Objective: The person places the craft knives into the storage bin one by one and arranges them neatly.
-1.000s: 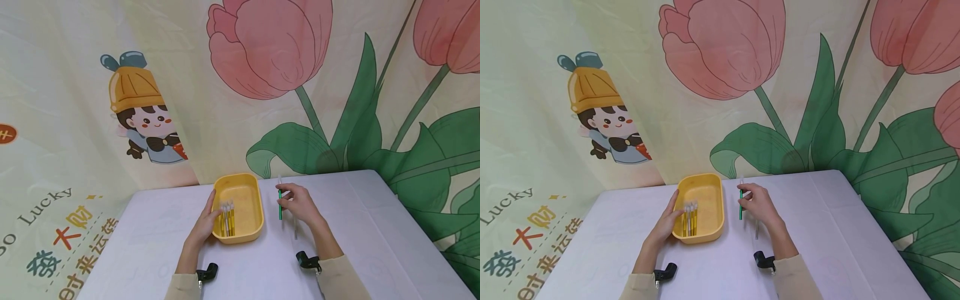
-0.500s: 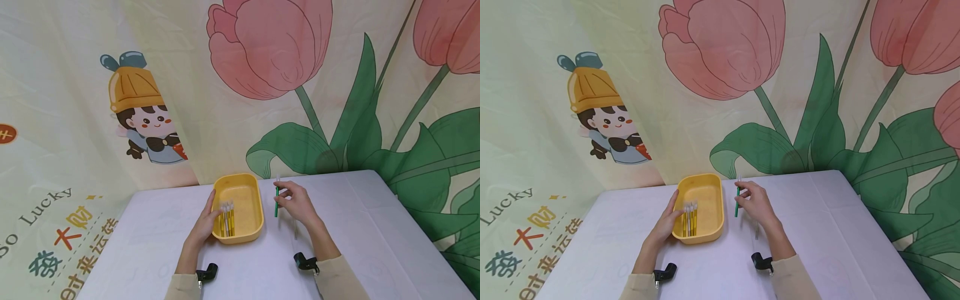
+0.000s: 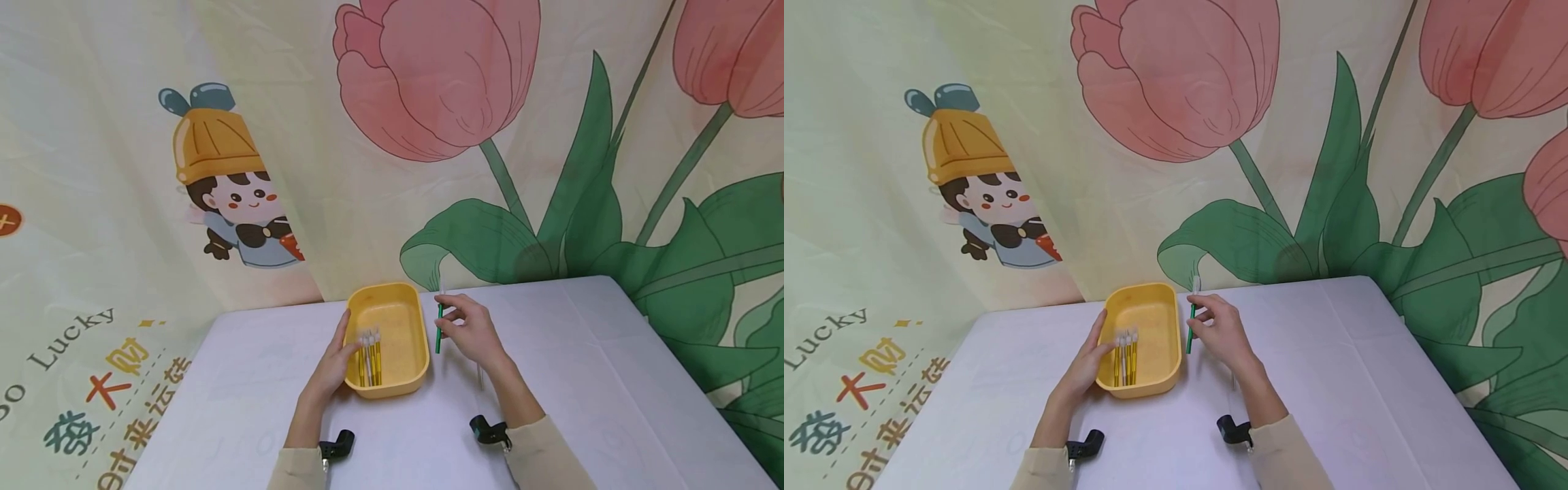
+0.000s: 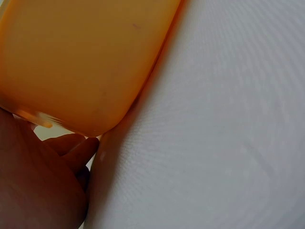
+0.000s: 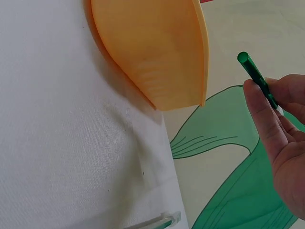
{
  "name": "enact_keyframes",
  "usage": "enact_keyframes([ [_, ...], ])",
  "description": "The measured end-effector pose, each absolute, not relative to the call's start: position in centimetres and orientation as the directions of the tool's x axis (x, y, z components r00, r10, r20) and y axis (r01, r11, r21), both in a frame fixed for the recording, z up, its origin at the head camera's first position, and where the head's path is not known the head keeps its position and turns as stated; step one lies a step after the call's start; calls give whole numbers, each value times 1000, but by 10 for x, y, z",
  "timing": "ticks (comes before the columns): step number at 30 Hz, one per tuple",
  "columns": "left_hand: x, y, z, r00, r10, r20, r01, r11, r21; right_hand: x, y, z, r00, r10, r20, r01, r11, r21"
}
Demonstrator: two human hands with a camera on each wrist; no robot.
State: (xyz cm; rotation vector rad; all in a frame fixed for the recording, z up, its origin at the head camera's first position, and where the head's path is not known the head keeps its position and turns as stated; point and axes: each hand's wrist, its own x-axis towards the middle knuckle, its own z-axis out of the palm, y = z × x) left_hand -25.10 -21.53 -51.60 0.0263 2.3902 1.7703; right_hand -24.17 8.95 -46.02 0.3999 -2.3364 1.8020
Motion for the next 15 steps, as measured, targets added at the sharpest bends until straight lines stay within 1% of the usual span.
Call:
enact_keyframes([
  [11, -248, -214, -515, -989, 107, -98, -61, 305, 950, -241, 84, -462, -954, -124, 273, -296, 239, -925],
  [15, -249, -214, -516, -990, 106, -92, -55, 307, 950, -241, 81, -461, -952, -149, 266, -292, 193, -937],
])
